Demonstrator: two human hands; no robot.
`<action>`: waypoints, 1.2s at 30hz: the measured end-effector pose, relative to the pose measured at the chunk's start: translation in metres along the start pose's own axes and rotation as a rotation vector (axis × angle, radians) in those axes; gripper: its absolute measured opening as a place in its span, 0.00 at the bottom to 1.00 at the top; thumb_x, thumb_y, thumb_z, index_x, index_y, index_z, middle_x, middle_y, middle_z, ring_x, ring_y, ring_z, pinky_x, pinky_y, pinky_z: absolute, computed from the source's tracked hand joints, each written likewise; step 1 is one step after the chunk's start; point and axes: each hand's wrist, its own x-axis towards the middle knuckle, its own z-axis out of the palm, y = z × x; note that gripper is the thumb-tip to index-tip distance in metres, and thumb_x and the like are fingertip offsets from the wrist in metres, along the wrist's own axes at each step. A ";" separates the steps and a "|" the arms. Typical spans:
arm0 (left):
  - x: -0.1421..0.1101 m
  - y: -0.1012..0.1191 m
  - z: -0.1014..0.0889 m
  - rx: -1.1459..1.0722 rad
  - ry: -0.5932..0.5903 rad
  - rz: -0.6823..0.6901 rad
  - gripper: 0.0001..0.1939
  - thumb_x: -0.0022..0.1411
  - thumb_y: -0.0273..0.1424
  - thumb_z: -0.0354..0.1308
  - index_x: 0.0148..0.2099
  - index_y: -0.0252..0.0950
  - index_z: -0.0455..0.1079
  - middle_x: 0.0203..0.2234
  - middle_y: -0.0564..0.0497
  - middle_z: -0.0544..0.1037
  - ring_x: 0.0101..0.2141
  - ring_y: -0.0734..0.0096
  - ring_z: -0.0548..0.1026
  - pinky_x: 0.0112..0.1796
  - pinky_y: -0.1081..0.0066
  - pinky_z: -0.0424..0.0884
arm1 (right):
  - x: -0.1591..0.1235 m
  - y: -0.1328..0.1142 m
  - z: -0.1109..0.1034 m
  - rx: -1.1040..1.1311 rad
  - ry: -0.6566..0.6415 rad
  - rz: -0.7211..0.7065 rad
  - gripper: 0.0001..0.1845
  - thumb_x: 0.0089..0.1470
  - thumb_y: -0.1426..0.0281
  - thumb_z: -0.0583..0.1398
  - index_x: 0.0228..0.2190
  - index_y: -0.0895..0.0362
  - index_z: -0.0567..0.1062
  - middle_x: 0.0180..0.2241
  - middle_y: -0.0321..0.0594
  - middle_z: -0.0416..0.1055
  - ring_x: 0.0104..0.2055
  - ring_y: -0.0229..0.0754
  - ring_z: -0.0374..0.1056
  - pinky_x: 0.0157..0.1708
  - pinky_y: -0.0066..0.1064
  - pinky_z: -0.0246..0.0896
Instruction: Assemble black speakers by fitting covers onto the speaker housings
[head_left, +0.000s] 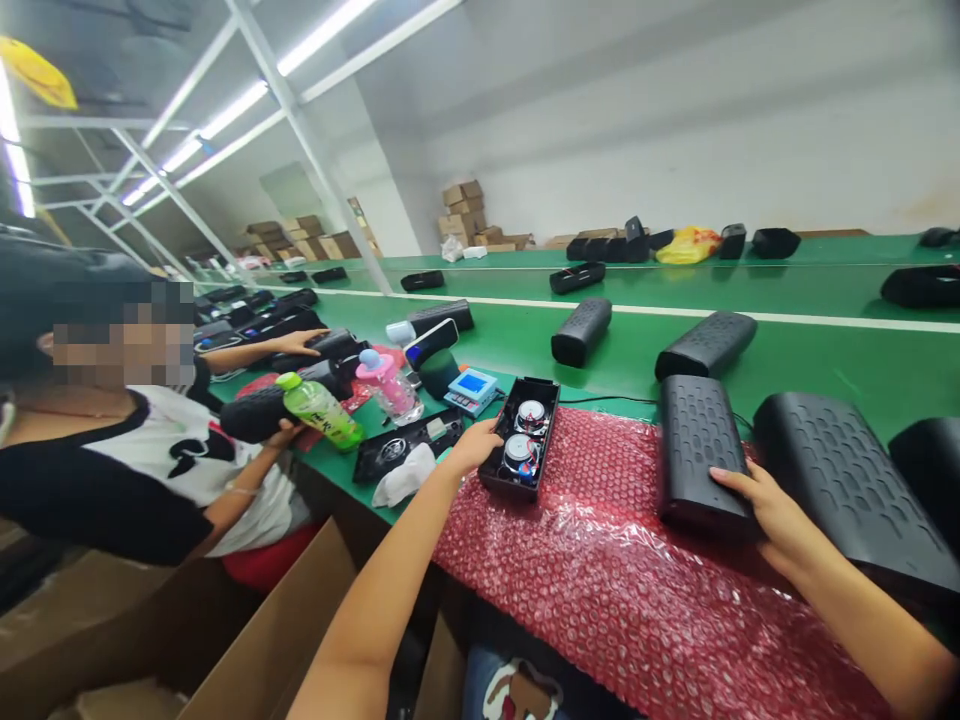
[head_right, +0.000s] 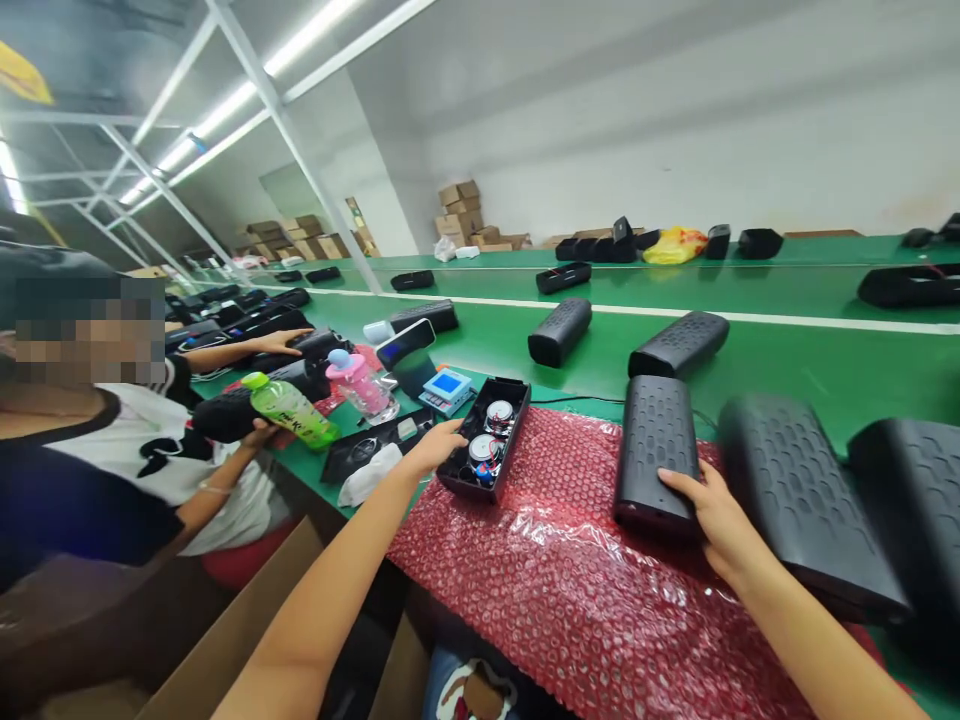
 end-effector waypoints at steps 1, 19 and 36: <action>0.004 0.001 -0.003 0.005 -0.003 0.002 0.12 0.64 0.32 0.58 0.48 0.32 0.72 0.43 0.47 0.78 0.43 0.64 0.77 0.47 0.59 0.73 | -0.001 -0.002 0.000 0.005 -0.021 0.002 0.32 0.34 0.67 0.71 0.45 0.52 0.72 0.37 0.39 0.76 0.34 0.46 0.75 0.31 0.31 0.76; -0.098 0.105 0.126 -0.457 -0.270 0.088 0.57 0.53 0.46 0.64 0.73 0.37 0.33 0.69 0.35 0.49 0.67 0.46 0.51 0.65 0.47 0.49 | -0.072 0.020 0.037 -0.637 -0.052 -0.485 0.50 0.37 0.48 0.67 0.59 0.56 0.65 0.51 0.52 0.68 0.55 0.65 0.64 0.55 0.59 0.60; -0.109 0.063 0.118 -0.962 -0.225 -0.228 0.66 0.36 0.30 0.69 0.71 0.45 0.31 0.60 0.40 0.65 0.51 0.53 0.73 0.51 0.56 0.68 | -0.066 -0.027 -0.001 -0.925 -0.311 -0.675 0.16 0.58 0.58 0.60 0.43 0.50 0.79 0.47 0.47 0.74 0.50 0.58 0.69 0.53 0.57 0.63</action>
